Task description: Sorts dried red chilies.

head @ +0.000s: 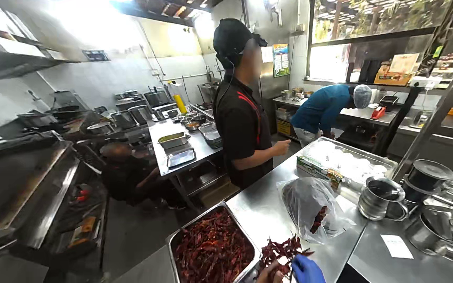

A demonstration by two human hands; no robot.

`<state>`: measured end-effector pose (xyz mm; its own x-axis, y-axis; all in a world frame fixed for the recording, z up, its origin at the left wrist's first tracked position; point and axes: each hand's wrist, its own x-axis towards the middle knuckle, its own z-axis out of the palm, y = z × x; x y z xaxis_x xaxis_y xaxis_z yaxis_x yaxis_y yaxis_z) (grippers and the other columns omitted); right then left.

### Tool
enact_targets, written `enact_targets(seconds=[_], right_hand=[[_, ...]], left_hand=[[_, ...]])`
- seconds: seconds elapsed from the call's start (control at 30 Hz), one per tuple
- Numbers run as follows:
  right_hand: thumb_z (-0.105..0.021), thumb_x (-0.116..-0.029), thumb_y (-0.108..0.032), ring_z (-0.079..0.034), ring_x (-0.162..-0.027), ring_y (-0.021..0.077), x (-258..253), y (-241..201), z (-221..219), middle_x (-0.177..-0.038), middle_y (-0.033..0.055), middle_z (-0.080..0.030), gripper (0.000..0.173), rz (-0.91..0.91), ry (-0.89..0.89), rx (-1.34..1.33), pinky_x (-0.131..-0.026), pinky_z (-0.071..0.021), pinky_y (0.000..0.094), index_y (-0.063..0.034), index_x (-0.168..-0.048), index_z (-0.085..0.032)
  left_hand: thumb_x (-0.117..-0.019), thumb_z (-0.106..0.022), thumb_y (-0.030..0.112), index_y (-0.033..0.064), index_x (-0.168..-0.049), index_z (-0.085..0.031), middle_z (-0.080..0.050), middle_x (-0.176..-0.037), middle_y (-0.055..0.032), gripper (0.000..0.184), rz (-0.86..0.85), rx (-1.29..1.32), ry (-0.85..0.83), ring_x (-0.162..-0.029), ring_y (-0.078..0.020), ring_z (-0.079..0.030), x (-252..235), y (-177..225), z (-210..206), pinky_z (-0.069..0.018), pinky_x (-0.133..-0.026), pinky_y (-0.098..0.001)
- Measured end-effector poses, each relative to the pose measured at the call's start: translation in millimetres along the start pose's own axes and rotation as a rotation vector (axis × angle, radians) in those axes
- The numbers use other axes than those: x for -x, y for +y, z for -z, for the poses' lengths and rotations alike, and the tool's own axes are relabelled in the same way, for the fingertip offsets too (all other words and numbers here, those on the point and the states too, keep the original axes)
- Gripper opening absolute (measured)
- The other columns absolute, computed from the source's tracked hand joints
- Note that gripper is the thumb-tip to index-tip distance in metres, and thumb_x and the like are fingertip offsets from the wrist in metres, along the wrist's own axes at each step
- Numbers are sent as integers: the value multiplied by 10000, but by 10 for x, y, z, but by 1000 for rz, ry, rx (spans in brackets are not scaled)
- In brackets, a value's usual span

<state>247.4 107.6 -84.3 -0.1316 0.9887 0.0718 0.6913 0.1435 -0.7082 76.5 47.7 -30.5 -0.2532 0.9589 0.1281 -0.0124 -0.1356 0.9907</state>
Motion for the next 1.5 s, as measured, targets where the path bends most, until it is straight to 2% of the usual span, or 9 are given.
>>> enact_targets(seconds=[0.2,0.43,0.67,0.83,0.93,1.13,1.23,1.37,1.5], right_hand=[[-559,-1043,-331,-704,-833,84,-18,-559,720,-893,-48,-743,269,-29,82,-412,-789,-607,347,-169,-1017,-773],[-683,-977,-372,-707,-961,99,4,-954,1013,-1108,-75,-741,368,44,-211,-524,-859,-612,366,-283,-1334,-681],[-675,-973,-210,-659,-783,215,24,-1113,936,-856,107,-696,183,-117,-208,-896,-753,-565,373,-60,-1061,-733],[-598,-993,-320,-657,-893,107,19,-961,932,-974,-5,-690,228,46,-269,-461,-800,-565,336,-138,-1058,-720],[-567,-999,-388,-649,-839,107,49,-975,992,-918,-21,-673,254,10,-351,-338,-753,-549,367,-173,-1058,-688],[-696,-963,-196,-663,-681,198,55,-961,976,-756,89,-686,172,-95,-374,-857,-672,-571,360,-31,-1004,-670],[-708,-946,-258,-636,-687,141,48,-872,992,-763,22,-671,185,-34,-394,-617,-664,-548,336,-86,-1012,-719],[-645,-963,-368,-693,-893,195,81,-837,947,-892,12,-741,235,230,-260,101,-891,-524,465,-167,-967,-766],[-598,-994,-353,-684,-894,221,134,-892,855,-857,32,-715,272,407,-262,208,-890,-509,467,-134,-879,-713]], left_hand=[[-909,-740,26,-35,-1190,-710,-754,-1038,-152,289,28,19,82,-887,-252,-745,-143,531,81,-645,-827,-412],[-909,-733,-9,22,-1211,-728,-744,-1039,-193,304,47,134,5,-811,-312,-734,-241,800,85,-647,-772,-446],[-899,-715,-28,23,-1263,-704,-749,-1075,-178,367,45,73,-149,-929,-307,-736,-204,846,153,-632,-839,-431],[-920,-769,305,119,-1250,-724,-745,-1148,-23,382,-45,-203,-272,-1026,-175,-716,-173,784,172,-618,-916,-396],[-927,-750,258,138,-1102,-765,-761,-965,24,213,-2,-282,-221,-861,-117,-729,-166,731,139,-639,-797,-342],[-969,-670,51,-58,-1086,-660,-711,-890,-177,160,266,231,-227,-776,-245,-700,-164,764,108,-611,-722,-387],[-987,-609,0,-64,-1116,-622,-723,-913,-203,145,367,288,-194,-811,-266,-719,-136,724,121,-610,-747,-404],[-1008,-628,98,-17,-1309,-595,-726,-1039,-152,324,292,87,-343,-910,-248,-710,-97,690,172,-606,-818,-418],[-986,-680,186,13,-1031,-696,-710,-828,-93,180,274,-71,-361,-698,-190,-680,-78,617,159,-602,-678,-381]])
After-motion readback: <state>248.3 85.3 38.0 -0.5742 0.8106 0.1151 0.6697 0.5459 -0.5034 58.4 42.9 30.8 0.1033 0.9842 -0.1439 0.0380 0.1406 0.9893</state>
